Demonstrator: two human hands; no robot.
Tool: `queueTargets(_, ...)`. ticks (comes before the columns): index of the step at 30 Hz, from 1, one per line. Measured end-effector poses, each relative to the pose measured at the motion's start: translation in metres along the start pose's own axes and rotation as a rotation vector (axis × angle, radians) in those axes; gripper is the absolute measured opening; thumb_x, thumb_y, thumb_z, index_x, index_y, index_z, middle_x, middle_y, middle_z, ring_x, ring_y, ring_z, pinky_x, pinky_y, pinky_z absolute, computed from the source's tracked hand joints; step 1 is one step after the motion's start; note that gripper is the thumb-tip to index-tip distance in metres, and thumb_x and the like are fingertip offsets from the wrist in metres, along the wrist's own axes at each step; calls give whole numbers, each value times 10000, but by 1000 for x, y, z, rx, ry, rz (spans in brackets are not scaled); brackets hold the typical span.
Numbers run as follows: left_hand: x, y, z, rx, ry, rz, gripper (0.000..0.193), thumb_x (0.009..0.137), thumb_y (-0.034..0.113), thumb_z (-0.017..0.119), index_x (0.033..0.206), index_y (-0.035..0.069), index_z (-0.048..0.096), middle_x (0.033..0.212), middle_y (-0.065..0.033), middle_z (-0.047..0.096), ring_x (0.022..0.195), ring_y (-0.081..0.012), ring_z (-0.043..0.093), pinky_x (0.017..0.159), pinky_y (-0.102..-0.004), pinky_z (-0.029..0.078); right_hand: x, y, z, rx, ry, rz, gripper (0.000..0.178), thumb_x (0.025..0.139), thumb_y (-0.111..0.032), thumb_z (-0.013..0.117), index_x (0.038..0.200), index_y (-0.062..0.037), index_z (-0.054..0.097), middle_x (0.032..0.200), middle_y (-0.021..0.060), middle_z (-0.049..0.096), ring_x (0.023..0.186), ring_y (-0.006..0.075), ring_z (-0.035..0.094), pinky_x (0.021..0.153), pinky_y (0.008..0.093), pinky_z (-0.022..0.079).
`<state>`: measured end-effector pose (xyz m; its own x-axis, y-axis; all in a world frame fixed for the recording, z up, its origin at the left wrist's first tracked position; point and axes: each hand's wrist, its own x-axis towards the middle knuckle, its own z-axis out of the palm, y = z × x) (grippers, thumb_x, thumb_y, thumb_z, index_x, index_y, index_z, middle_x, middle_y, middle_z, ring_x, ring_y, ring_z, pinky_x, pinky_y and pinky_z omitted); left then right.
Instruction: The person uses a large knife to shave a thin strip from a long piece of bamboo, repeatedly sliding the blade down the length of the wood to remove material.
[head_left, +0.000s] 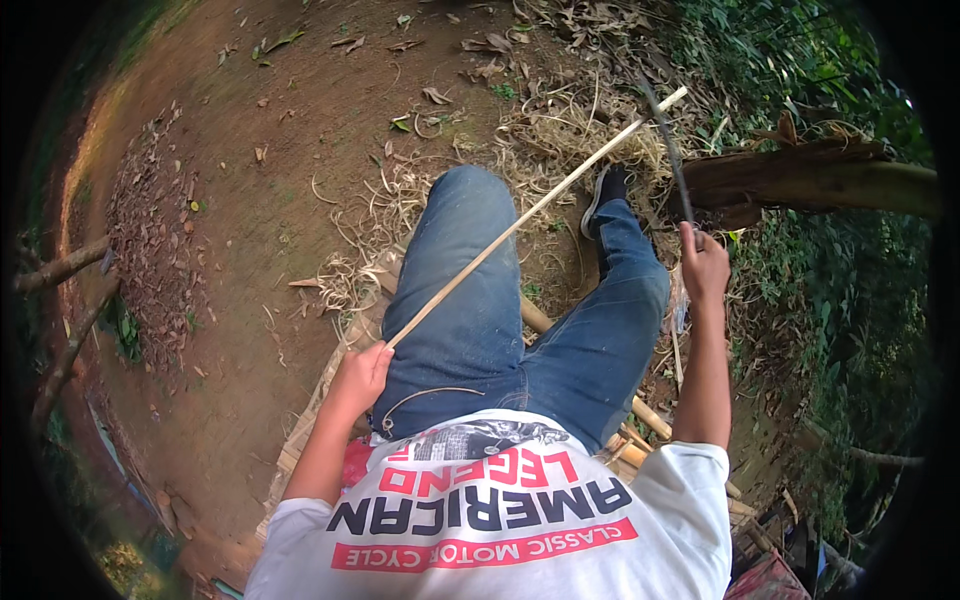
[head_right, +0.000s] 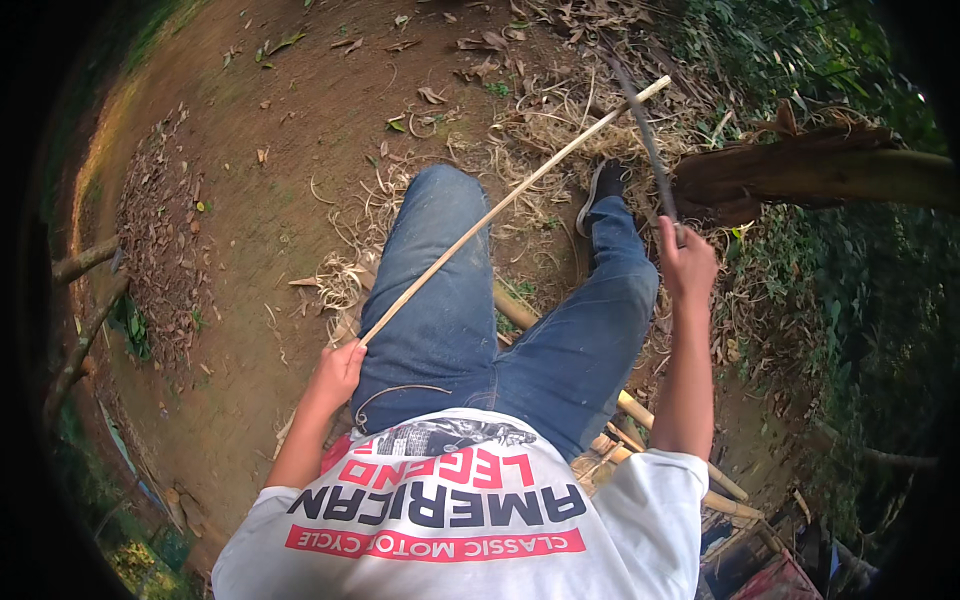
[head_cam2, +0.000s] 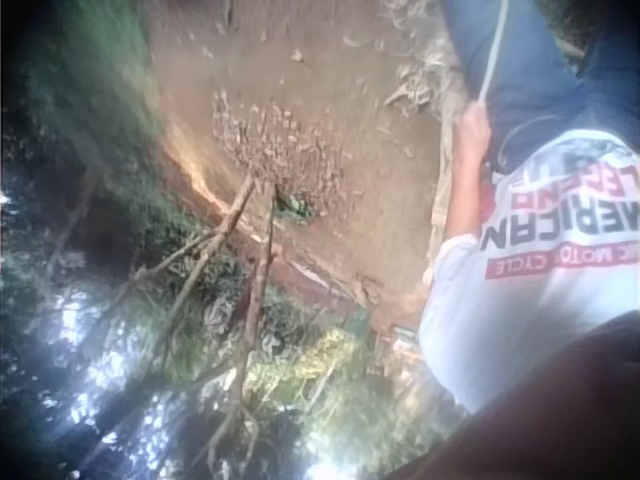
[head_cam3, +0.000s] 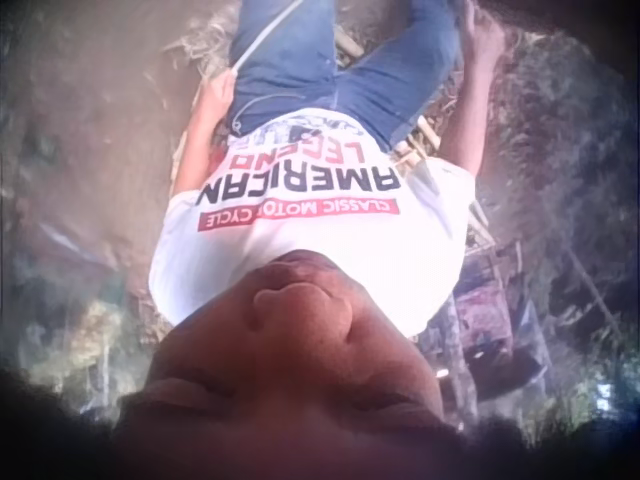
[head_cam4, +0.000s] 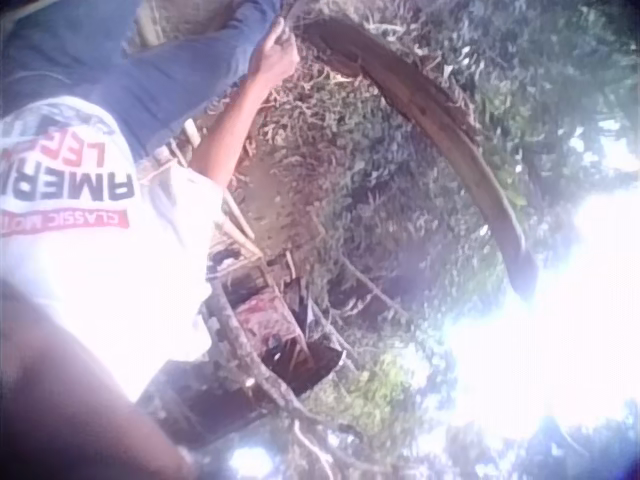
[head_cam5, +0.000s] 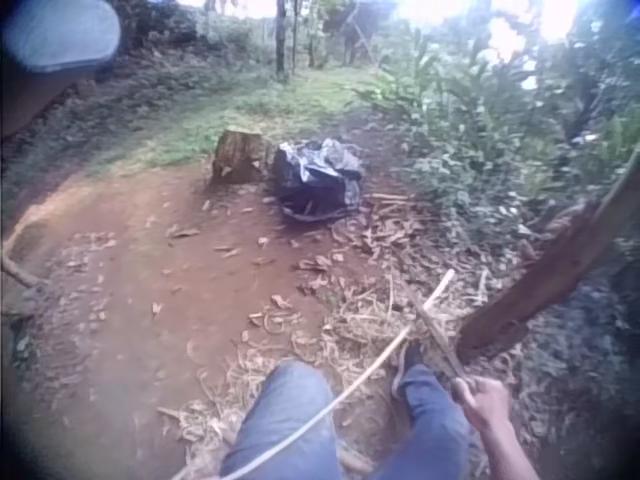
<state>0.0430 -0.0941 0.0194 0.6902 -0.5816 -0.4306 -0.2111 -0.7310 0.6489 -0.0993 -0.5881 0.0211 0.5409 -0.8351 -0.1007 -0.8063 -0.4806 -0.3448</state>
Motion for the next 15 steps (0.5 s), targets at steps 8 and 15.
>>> queueTargets(8,4,6,2,64,5,8,253,963,201,516,820,-6,544,632,-259,540,640,-462,567,529,-501,404,-90,-118,92,137,-257,-606,606,809,-652,585,716,-58,661,541,159,592,532,343,628,519,433,502)
queueTargets(15,-8,-2,4,98,70,-28,245,959,202,523,808,10,537,613,-246,535,624,-450,573,517,-502,401,-21,-90,87,0,-333,-174,620,825,-673,549,815,-75,714,706,162,678,722,309,687,706,431,526)
